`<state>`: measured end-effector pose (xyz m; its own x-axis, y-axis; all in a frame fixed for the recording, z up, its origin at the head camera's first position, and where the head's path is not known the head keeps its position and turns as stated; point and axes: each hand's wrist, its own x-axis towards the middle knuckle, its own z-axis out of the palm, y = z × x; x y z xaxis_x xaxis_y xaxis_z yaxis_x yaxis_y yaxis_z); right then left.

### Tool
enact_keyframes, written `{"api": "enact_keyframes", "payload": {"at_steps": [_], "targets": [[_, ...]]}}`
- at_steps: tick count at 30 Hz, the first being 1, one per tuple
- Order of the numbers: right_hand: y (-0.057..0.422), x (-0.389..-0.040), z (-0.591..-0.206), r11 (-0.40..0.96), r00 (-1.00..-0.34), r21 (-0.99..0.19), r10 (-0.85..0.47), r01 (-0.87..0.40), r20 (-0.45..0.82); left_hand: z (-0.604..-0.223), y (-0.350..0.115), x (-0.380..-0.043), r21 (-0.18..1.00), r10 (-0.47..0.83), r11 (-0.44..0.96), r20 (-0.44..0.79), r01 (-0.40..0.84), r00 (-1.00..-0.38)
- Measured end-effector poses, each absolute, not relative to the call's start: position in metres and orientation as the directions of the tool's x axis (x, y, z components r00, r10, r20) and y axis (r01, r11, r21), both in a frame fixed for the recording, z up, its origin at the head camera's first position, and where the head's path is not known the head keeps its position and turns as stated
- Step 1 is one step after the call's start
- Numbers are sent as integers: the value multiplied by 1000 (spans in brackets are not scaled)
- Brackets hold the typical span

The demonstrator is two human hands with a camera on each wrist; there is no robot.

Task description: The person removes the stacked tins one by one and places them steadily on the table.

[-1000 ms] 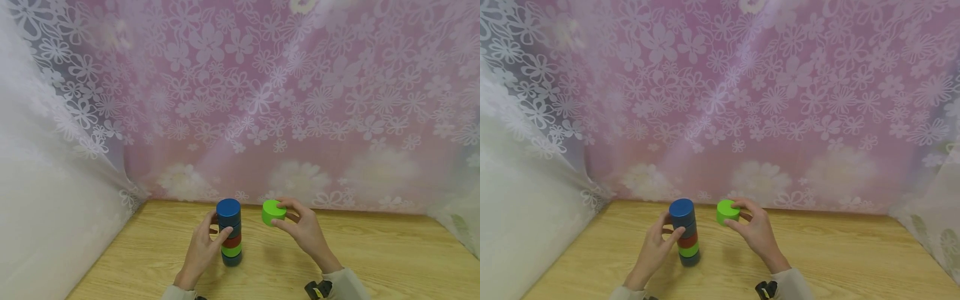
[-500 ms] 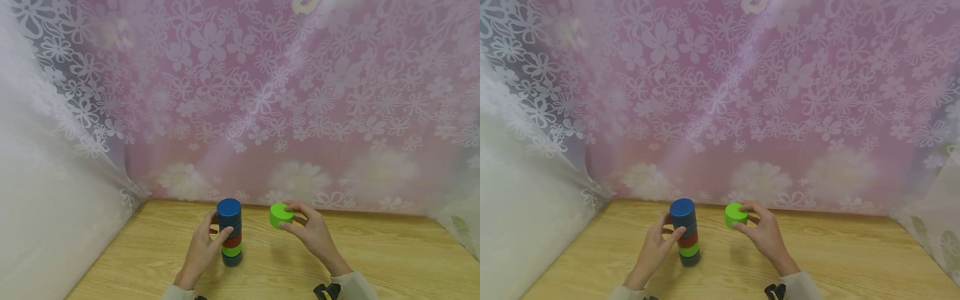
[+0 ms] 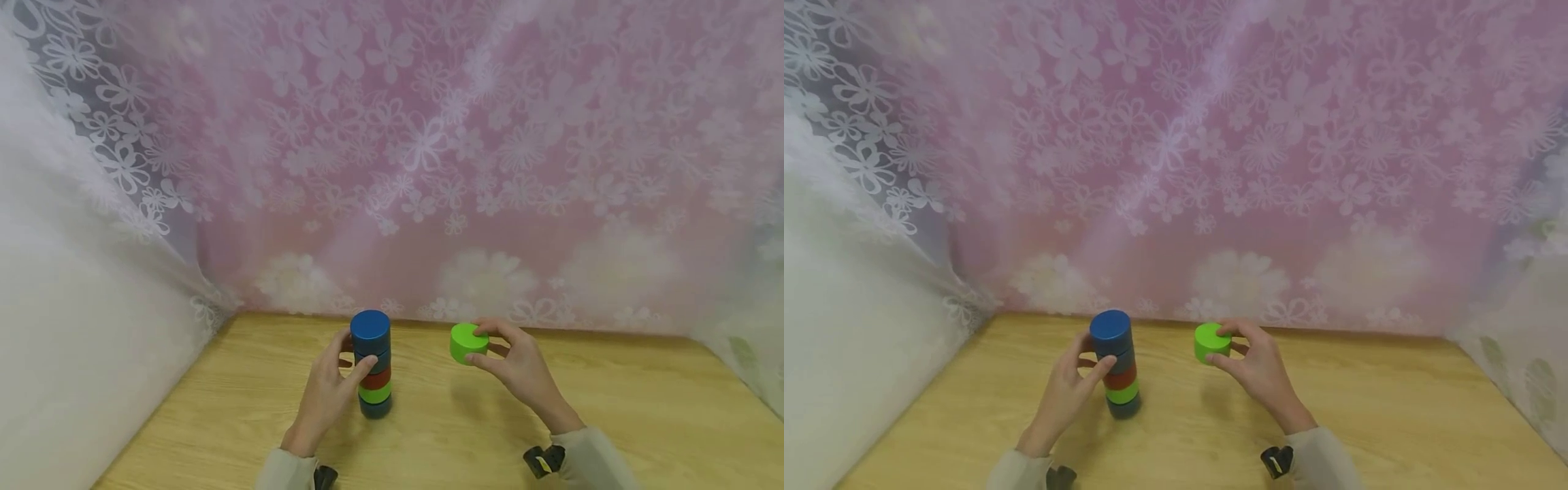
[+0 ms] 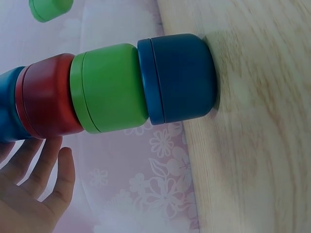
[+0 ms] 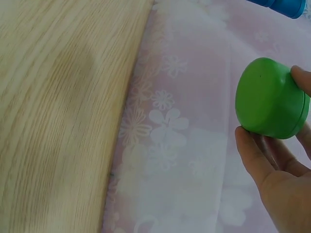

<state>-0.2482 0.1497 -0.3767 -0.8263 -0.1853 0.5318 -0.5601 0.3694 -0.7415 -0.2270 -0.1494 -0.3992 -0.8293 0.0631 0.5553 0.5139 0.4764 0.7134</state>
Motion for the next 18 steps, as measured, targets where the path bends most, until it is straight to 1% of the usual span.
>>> {"api": "enact_keyframes", "payload": {"at_steps": [5, 18], "targets": [[154, -249, -378, 386, -823, -729, -211, -566, 527, -397, -150, -227, 721, 65, 473, 546, 507, -835], [164, -252, -385, 445, -854, -729, -259, -521, 452, -397, -149, -227, 722, 65, 469, 547, 509, -835]]}}
